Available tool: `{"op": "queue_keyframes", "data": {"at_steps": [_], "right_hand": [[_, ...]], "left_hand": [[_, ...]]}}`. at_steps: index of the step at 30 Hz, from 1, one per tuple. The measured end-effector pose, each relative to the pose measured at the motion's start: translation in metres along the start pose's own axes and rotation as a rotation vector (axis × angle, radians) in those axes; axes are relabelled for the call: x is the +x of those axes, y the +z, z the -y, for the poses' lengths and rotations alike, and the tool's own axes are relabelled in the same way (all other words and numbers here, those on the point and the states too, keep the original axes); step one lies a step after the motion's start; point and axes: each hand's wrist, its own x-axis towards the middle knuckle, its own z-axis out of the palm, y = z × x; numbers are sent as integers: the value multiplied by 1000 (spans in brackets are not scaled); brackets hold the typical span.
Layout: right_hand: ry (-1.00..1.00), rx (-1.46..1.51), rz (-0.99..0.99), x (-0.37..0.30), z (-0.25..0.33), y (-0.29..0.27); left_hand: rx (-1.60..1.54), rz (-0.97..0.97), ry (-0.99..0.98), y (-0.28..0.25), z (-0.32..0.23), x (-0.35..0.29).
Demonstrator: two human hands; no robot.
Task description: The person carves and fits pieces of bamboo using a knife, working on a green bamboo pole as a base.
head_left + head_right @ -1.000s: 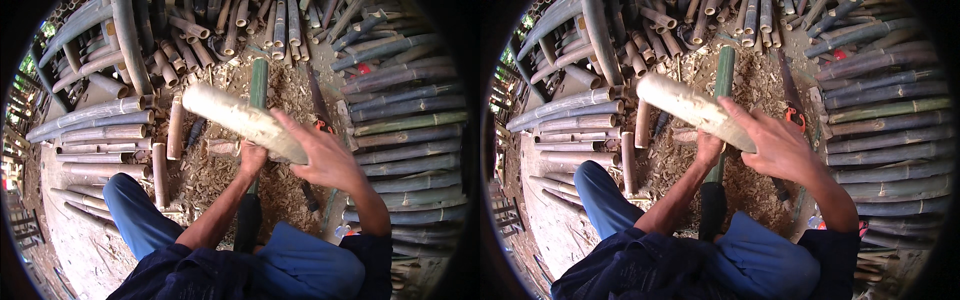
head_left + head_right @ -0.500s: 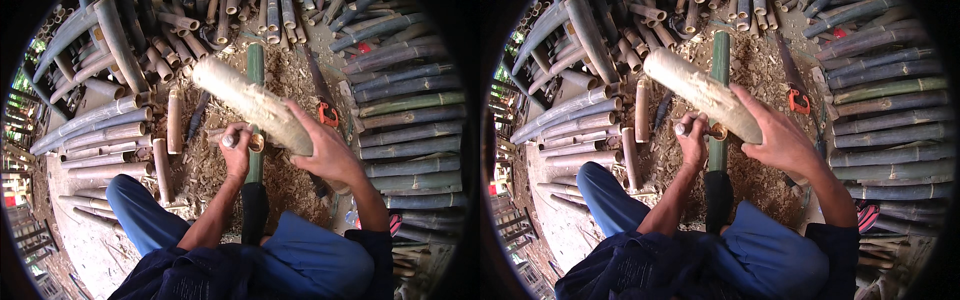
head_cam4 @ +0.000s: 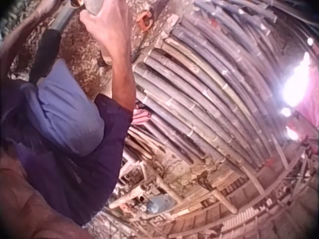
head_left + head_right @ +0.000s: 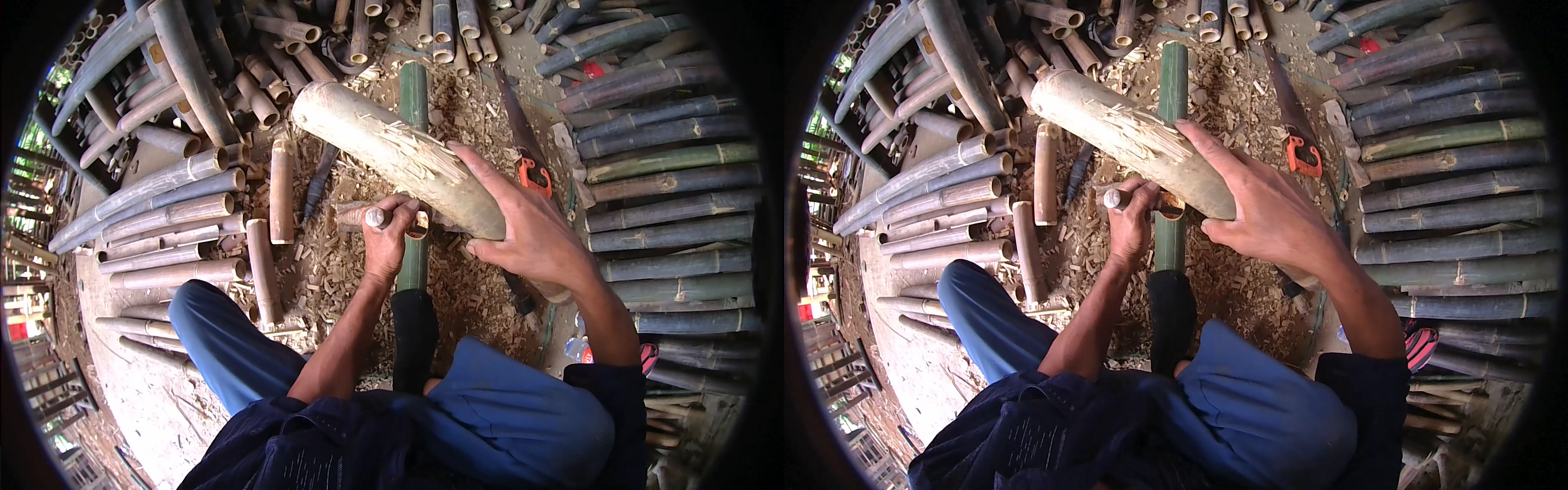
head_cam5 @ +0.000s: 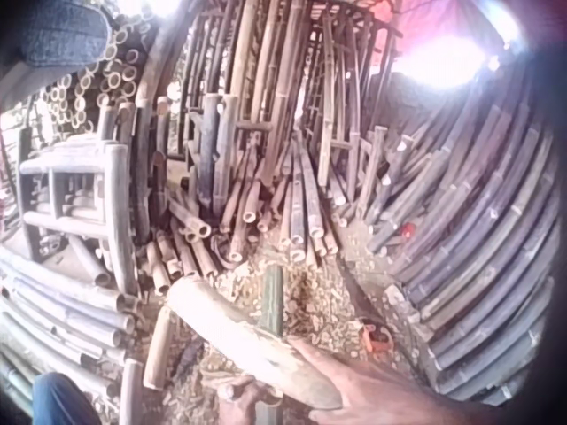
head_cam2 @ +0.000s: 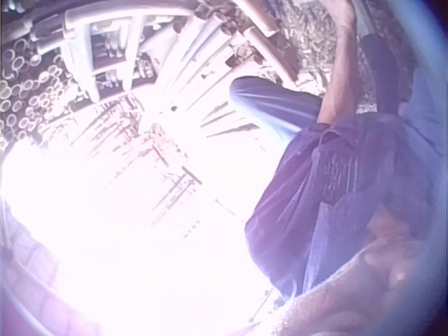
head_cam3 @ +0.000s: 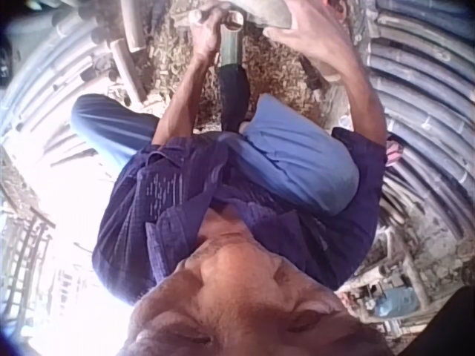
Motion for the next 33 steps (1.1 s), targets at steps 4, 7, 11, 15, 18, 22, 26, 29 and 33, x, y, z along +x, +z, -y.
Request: {"op": "queue_keyframes", "data": {"at_steps": [4, 7, 11, 15, 18, 22, 26, 29, 33], "right_hand": [[-55, -34, -22, 1, 1, -2], [-75, -38, -14, 2, 8, -3], [-100, -63, -12, 5, 11, -2], [-99, -73, 13, 4, 13, -3], [-91, -194, 103, 7, 14, -2], [-100, -503, 275, 22, 22, -17], [-270, -292, 113, 18, 28, -24], [-278, -328, 150, 21, 15, -14], [-252, -455, 228, 24, 12, -10]], "left_hand": [[52, 50, 8, 2, -12, -3], [57, 34, 10, 1, -14, -5], [54, 11, 2, -4, -2, 0], [34, -60, -7, -2, 1, 1], [58, -63, 78, -9, 13, 3], [-72, -49, 50, -18, 55, 8], [357, 130, 147, -40, 63, 16], [-3, 95, 17, -34, 66, 20], [-182, 55, -65, -28, 60, 13]]}}
